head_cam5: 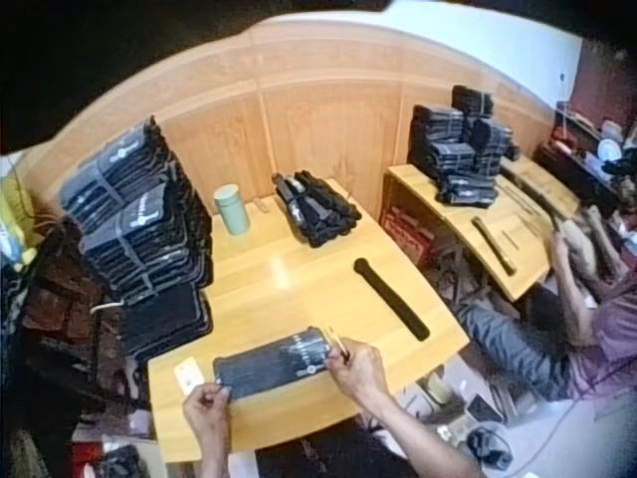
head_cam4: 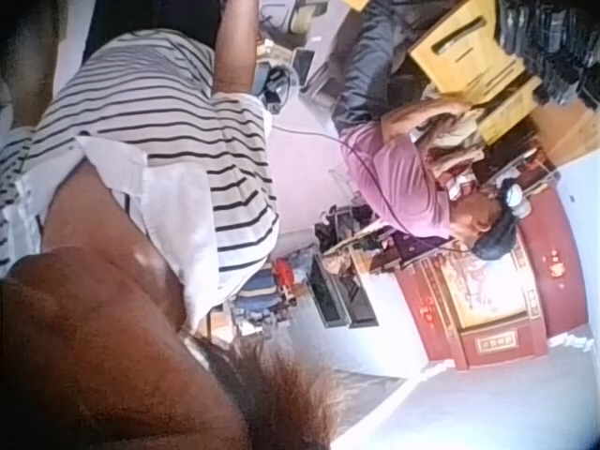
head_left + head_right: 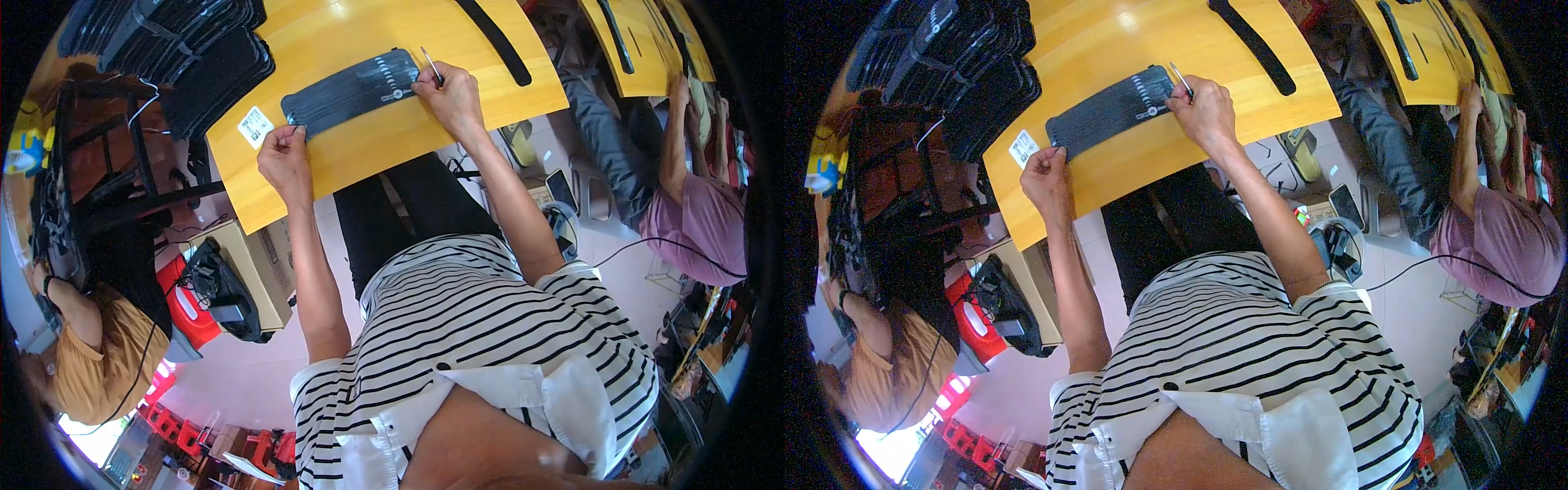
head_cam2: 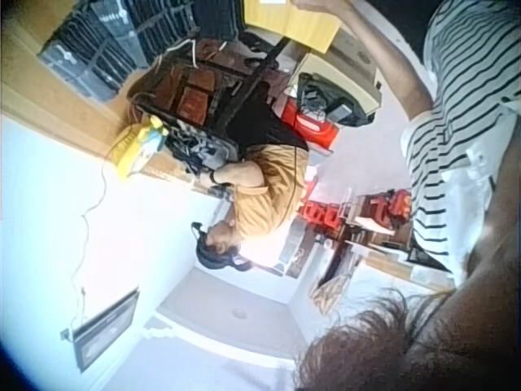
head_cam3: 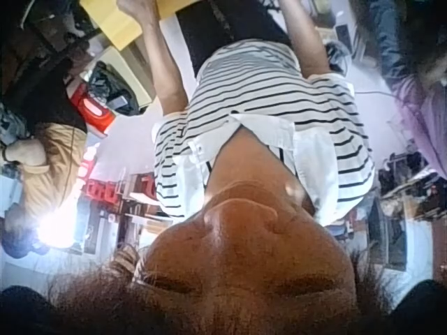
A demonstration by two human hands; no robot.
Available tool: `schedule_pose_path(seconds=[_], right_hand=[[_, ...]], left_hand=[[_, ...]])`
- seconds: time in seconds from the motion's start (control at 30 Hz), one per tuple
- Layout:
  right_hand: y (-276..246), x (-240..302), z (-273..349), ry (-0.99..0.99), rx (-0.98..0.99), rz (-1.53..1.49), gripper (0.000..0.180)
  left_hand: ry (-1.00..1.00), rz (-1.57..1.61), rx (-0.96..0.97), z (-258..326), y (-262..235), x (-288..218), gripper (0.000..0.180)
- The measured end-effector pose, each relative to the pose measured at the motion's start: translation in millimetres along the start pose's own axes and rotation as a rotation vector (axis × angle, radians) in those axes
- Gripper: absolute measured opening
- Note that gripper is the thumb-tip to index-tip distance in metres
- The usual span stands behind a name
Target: Assembling or inspecting leather straps with hardware using a small tool at a workshop desk.
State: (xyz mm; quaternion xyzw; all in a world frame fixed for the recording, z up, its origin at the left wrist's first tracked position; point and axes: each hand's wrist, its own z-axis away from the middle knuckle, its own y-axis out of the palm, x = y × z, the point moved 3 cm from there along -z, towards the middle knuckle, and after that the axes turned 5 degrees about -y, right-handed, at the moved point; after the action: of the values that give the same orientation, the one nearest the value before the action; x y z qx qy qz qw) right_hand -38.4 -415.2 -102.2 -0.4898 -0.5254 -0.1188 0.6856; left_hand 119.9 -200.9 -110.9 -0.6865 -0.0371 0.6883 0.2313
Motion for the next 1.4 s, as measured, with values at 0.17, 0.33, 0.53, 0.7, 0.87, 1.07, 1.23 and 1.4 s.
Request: schedule_pose_path(seconds=[0.17, 0.33, 0.53, 0.7, 0.87, 1.07, 1.23, 1.4], right_hand=[[-1.4, 5.0, 0.6, 0.017, 0.015, 0.017, 0.012], [0.2, 3.4, -0.8, 0.032, 0.016, 0.034, 0.013], [-1.7, 4.3, -6.1, -0.025, -0.004, 0.076, 0.018], [-8.7, 1.3, -16.8, 0.04, 0.183, 0.079, 0.019], [-35.2, -18.4, -15.7, -0.038, 0.069, 0.183, 0.017], [-37.8, -4.0, -18.9, -0.325, -0.154, 0.386, 0.017], [-19.2, -4.8, -34.9, -0.398, -0.171, 0.574, 0.014], [-11.2, -0.1, -25.2, -0.472, -0.268, 0.693, 0.015]], left_hand=[[-0.007, 0.015, 0.002, -4.2, -1.4, 10.5, 0.009], [-0.007, -0.027, -0.009, -3.5, -0.6, 5.4, 0.01], [0.024, -0.148, -0.033, -10.3, -5.0, 3.3, 0.012], [-0.231, 0.043, 0.155, -20.7, -10.5, 5.1, 0.016], [-0.258, -0.016, 0.145, -25.0, -19.8, 6.0, 0.007], [-0.126, -0.317, -0.026, -41.4, -14.0, -2.6, 0.039], [-0.225, -0.767, -0.124, -34.5, 10.3, -32.0, 0.054], [-0.217, -0.986, -0.223, -30.2, 29.2, -46.1, 0.058]])
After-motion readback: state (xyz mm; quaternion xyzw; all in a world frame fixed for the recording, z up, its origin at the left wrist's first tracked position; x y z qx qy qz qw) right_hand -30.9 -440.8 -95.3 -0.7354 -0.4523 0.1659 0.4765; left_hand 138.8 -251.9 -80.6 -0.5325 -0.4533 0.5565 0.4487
